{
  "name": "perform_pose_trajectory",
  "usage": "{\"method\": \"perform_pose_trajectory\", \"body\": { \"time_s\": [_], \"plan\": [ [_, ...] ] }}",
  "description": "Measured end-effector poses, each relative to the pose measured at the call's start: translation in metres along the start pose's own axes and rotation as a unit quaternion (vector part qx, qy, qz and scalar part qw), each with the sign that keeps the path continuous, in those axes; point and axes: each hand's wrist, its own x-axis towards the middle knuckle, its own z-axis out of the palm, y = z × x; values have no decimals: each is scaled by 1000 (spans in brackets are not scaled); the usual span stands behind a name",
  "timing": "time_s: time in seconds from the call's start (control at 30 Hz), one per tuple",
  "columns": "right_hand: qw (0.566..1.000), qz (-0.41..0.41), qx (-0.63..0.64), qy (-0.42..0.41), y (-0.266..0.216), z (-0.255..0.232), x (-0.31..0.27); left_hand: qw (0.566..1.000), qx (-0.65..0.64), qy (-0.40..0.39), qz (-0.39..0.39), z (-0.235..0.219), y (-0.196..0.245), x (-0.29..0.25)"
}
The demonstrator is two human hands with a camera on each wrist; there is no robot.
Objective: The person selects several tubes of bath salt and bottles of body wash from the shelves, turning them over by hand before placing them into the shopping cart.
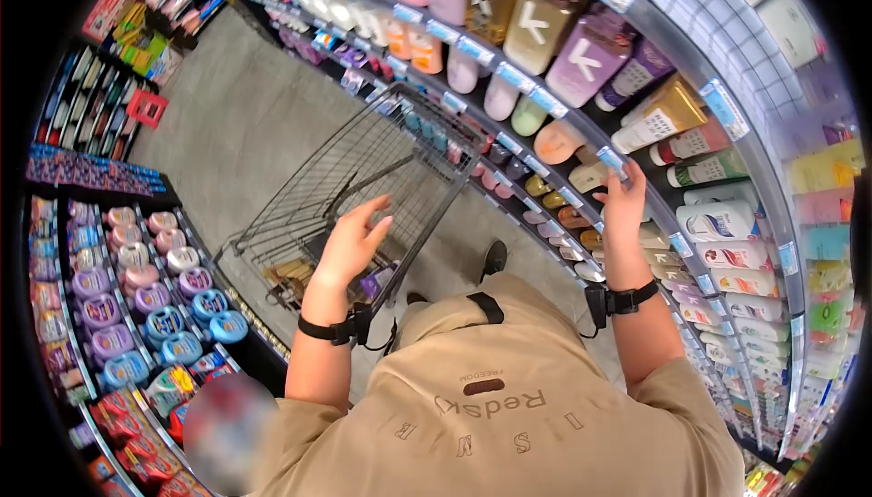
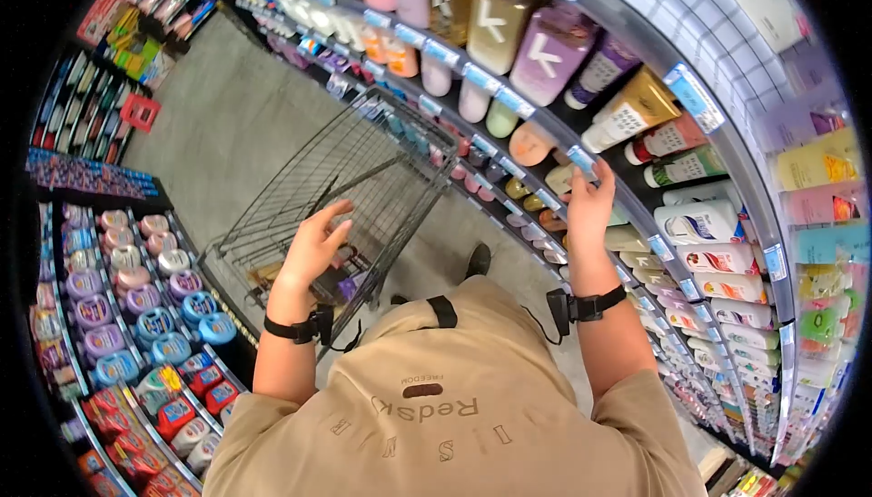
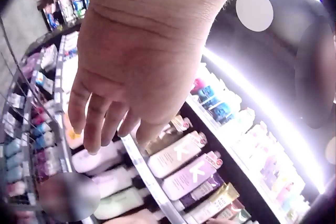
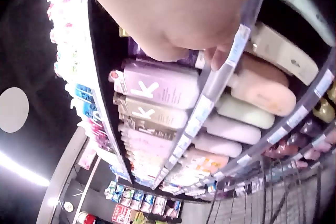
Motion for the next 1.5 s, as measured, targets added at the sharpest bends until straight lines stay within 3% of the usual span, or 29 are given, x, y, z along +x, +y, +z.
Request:
{"method": "perform_pose_trajectory", "body": {
  "time_s": [0.07, 0.13, 0.23, 0.37, 0.5, 0.63, 0.73, 0.83, 0.97, 1.03, 1.07, 1.13, 1.23, 1.27, 1.33, 1.37, 1.43, 1.5],
  "plan": [
    [997, 63, 36, -39, -5, 28, -35, 999, -12, 37, -32, -21, -39, -36],
    [994, 67, 45, -71, -11, 62, -72, 993, -8, 53, -101, -41, -75, -70],
    [963, 110, 28, -243, -6, 97, -114, 989, 70, 95, -93, -60, -119, -122],
    [906, 110, -32, -407, -23, 148, -172, 982, 46, 94, -155, -66, -173, -176],
    [847, 71, -112, -515, -36, 191, -215, 977, 37, 98, -186, -62, -193, -213],
    [797, 73, -181, -572, -40, 223, -242, 978, 41, 70, -190, -49, -214, -226],
    [767, 42, -190, -612, -33, 242, -255, 979, 25, 66, -193, -37, -225, -223],
    [725, 38, -220, -652, -19, 264, -256, 974, 64, -27, -213, -35, -225, -207],
    [651, 27, -266, -710, 3, 300, -254, 974, 88, -11, -208, -22, -233, -177],
    [629, 46, -271, -727, 3, 319, -257, 949, 132, -98, -269, -25, -230, -155],
    [612, 59, -274, -739, 5, 330, -256, 947, 128, -103, -277, -25, -228, -145],
    [599, 74, -269, -750, 29, 352, -253, 944, 83, -126, -292, -22, -231, -123],
    [514, 114, -298, -796, 75, 384, -252, 935, 74, -128, -322, -3, -258, -96],
    [511, 127, -298, -796, 96, 389, -250, 930, 80, -129, -336, 7, -270, -89],
    [455, 138, -367, -800, 106, 405, -254, 922, 66, -123, -362, 35, -300, -77],
    [415, 109, -369, -824, 132, 410, -253, 914, 57, -126, -381, 50, -318, -72],
    [391, 144, -372, -829, 160, 418, -253, 903, 46, -139, -404, 59, -326, -59],
    [353, 199, -377, -833, 184, 424, -253, 857, -52, -186, -478, 68, -336, -46]
  ]
}}
